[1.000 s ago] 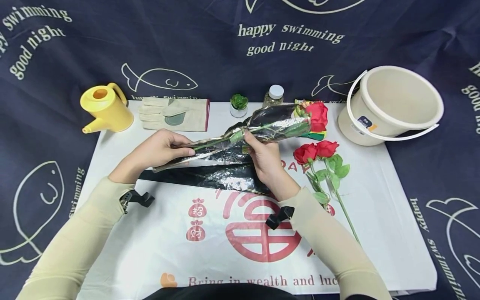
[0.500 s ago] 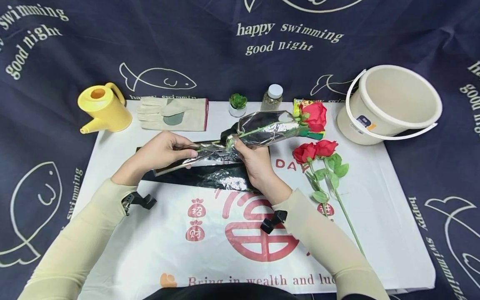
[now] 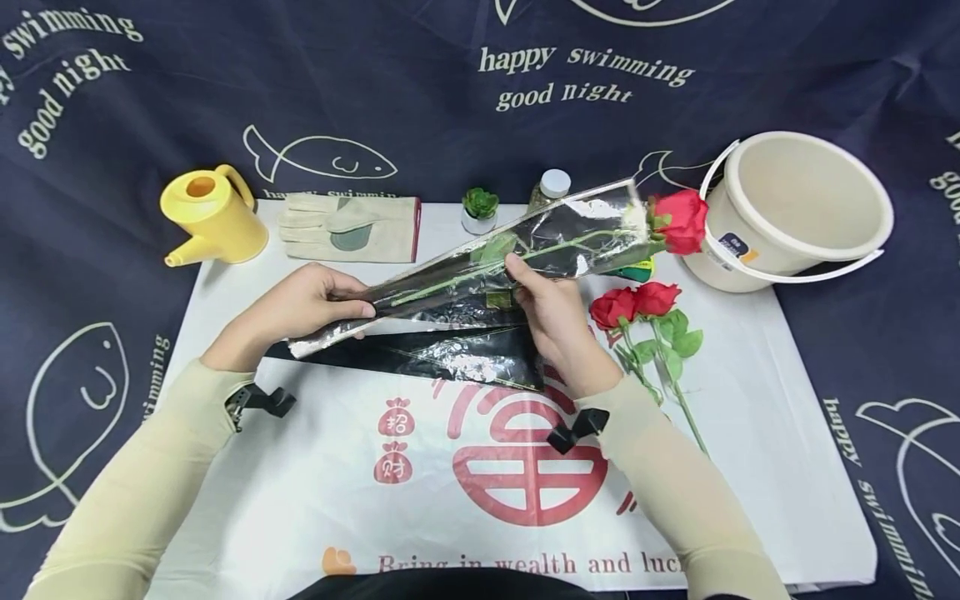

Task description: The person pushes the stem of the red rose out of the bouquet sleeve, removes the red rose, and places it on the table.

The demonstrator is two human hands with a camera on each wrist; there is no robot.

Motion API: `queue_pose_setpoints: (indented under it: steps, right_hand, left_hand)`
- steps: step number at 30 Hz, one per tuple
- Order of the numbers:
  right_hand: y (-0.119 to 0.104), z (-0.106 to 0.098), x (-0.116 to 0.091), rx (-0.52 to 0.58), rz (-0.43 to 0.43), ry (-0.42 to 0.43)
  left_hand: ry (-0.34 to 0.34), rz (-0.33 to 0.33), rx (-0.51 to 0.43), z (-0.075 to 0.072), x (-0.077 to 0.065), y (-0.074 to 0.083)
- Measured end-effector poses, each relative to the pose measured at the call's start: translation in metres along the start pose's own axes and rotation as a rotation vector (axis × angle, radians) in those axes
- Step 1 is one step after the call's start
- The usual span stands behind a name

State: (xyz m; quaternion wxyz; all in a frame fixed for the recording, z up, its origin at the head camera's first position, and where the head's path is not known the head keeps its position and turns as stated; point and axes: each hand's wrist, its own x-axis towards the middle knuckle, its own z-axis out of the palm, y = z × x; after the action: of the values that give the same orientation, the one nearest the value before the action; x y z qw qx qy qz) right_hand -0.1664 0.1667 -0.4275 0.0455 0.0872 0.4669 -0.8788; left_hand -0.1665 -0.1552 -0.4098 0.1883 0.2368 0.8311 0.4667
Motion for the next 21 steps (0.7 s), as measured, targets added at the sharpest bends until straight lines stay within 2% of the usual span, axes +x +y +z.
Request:
queue_pose_setpoints:
  steps: [4,8,12,16,21]
  right_hand:
    - [-0.008,-0.007,0.000,-0.011,0.000,-0.013]
    - [-0.006,-0.006,-0.001,-0.014,-0.006,-0.010]
    - [0.000,-0.003,-0.005,-0.031,-0.013,-0.008]
    - [0.008,0.006,-0.010,-0.074,-0.012,-0.061]
    - [0.014,0.015,-0.013,-0.102,-0.019,-0.118]
  left_hand:
    - [0.016,0.020,0.048,-0.003,0.000,0.001]
    - [0.004,0.030,0.102,-0.002,0.002,0.004]
    - [-0.018,0.034,0.089,0.002,0.007,0.009]
    - [-0.044,0.070,0.072,0.010,0.017,0.017]
    - [-0.080,0.130,0.128,0.018,0.026,0.024]
